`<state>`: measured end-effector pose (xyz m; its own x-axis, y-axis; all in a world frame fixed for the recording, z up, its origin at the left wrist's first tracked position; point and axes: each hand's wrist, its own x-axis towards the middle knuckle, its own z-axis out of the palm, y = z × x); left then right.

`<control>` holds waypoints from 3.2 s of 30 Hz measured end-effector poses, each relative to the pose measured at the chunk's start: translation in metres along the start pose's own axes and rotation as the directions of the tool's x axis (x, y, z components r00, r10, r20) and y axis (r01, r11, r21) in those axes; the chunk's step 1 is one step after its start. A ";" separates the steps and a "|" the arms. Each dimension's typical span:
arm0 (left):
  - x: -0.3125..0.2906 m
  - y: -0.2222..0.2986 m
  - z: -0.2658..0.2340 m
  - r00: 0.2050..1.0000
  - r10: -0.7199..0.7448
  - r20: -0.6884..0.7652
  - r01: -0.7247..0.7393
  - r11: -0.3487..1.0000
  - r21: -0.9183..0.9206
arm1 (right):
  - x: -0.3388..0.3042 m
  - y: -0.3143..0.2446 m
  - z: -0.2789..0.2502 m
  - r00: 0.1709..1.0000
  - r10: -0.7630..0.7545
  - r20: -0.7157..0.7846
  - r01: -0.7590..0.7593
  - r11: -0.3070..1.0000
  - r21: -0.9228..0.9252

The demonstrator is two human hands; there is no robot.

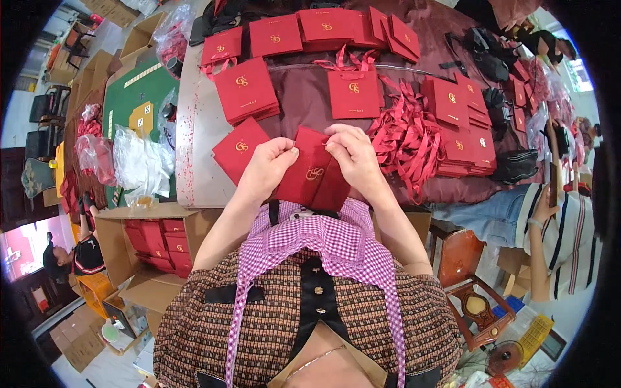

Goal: The person attaches ribbons to red gift bags by hand at an assembly table.

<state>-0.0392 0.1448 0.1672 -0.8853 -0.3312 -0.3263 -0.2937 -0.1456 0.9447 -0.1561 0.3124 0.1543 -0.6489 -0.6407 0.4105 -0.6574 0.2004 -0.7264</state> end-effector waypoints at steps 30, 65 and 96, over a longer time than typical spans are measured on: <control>0.001 -0.002 0.006 0.998 0.068 0.007 -0.068 0.982 0.175 | -0.011 -0.020 0.017 0.980 -0.200 0.021 0.199 0.951 -0.237; 0.003 0.007 0.025 0.763 0.594 0.257 -0.615 0.542 0.573 | -0.019 -0.017 -0.002 0.985 0.082 0.151 -0.089 0.995 0.037; -0.003 0.012 0.009 0.845 0.492 0.209 -0.527 0.702 0.480 | -0.003 -0.035 -0.040 0.860 -0.208 0.465 0.357 0.898 -0.258</control>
<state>-0.0430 0.1525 0.1799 -0.9681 -0.1571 0.1953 0.0871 0.5197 0.8499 -0.1466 0.3364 0.2005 -0.2432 -0.9377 0.2481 -0.9206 0.1425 -0.3636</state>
